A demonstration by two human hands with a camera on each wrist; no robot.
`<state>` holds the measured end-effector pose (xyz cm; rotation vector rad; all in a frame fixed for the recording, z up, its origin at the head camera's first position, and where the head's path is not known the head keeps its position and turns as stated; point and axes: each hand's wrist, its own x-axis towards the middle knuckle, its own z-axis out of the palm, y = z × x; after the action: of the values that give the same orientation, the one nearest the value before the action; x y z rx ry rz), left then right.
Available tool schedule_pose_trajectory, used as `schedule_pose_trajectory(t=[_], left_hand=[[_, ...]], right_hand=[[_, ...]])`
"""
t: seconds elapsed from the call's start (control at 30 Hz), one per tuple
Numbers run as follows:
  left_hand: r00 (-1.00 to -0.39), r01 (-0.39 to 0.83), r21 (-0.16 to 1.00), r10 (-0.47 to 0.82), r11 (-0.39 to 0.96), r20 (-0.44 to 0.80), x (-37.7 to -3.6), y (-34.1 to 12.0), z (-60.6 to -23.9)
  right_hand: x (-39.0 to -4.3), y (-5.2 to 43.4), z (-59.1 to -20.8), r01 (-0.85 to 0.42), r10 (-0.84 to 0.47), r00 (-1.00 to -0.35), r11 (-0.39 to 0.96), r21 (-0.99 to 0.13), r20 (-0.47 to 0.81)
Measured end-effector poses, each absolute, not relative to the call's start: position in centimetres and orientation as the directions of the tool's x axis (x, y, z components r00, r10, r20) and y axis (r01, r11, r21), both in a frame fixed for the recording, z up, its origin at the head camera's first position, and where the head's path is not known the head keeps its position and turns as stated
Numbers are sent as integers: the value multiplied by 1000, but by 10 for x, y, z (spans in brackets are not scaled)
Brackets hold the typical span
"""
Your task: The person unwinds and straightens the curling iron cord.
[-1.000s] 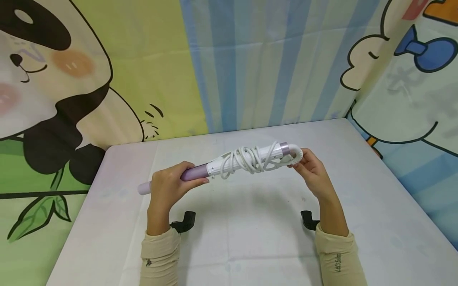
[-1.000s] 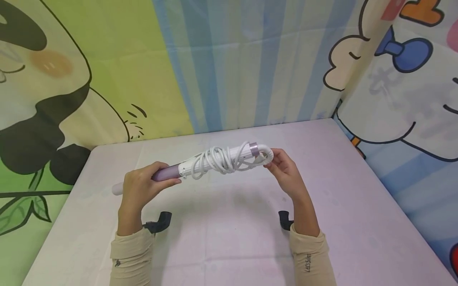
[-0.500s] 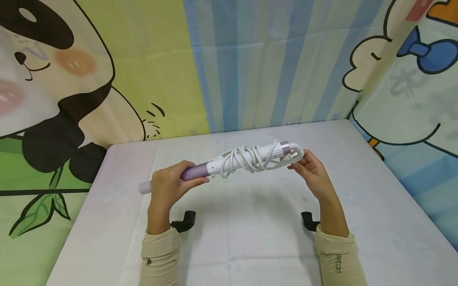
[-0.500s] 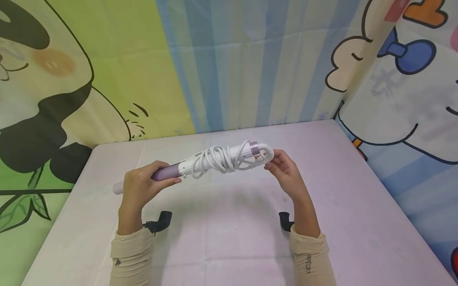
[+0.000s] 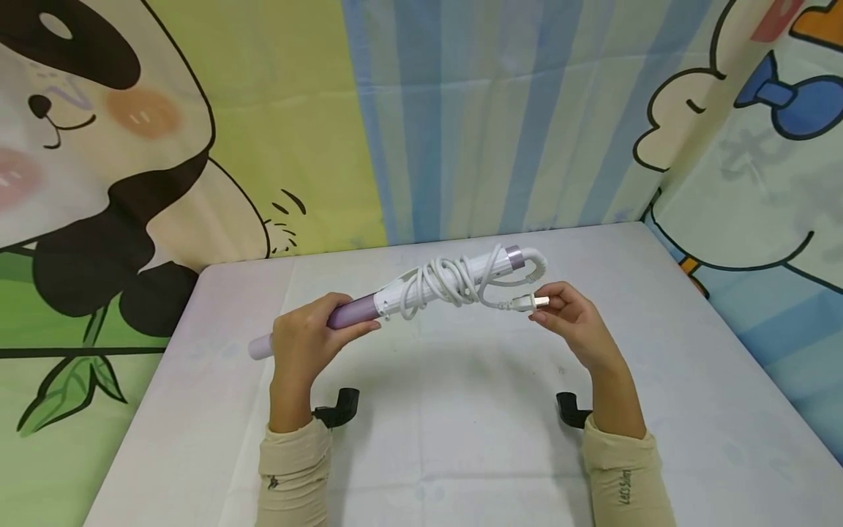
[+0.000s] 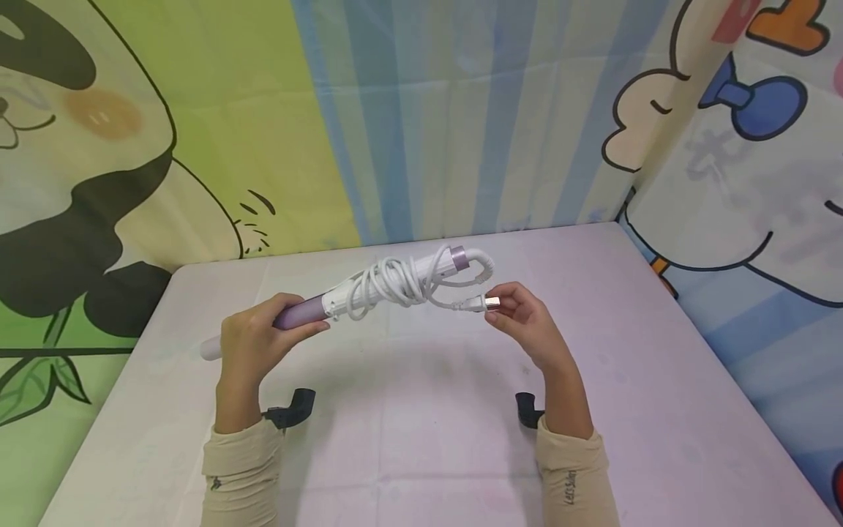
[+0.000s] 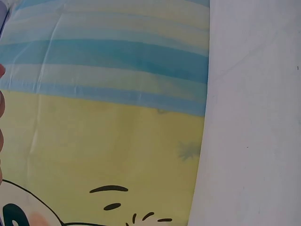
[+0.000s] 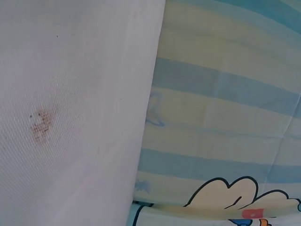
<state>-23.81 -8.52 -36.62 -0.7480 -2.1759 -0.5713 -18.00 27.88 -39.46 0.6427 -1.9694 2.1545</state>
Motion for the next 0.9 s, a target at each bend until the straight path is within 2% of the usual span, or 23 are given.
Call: schedule_pose_trajectory(t=[0.13,0.23,0.33,0.43,0.53,0.7,0.9], left_hand=[[-545,662,159,325,732,773,-238,-86,-365],[-540,660,152,324,736,777,-238,-86,-365],[-538,655,145,323,742,779,-238,-85,-365],[-541,647,141,322,749,777,-238,-85,-365],[-548,640,132,328,757,770,-237,-86,-365],[-555,628,96,358,772,751,-237,-86,-367],[-548,629,73,375,774,747,-238,-85,-368]], right_hand=[[-178,283,-392,-408,-271,-862,-129,-904,428],[-176,284,-389,-401,-339,-853,-63,-914,398],[-173,284,-384,-414,-372,-863,134,-901,341],[-168,283,-379,-426,-411,-870,352,-833,272],[-164,279,-376,-416,-448,-873,476,-775,193],[-161,262,-372,-339,-395,-913,593,-731,102],[-167,241,-377,-306,-332,-939,680,-667,92]])
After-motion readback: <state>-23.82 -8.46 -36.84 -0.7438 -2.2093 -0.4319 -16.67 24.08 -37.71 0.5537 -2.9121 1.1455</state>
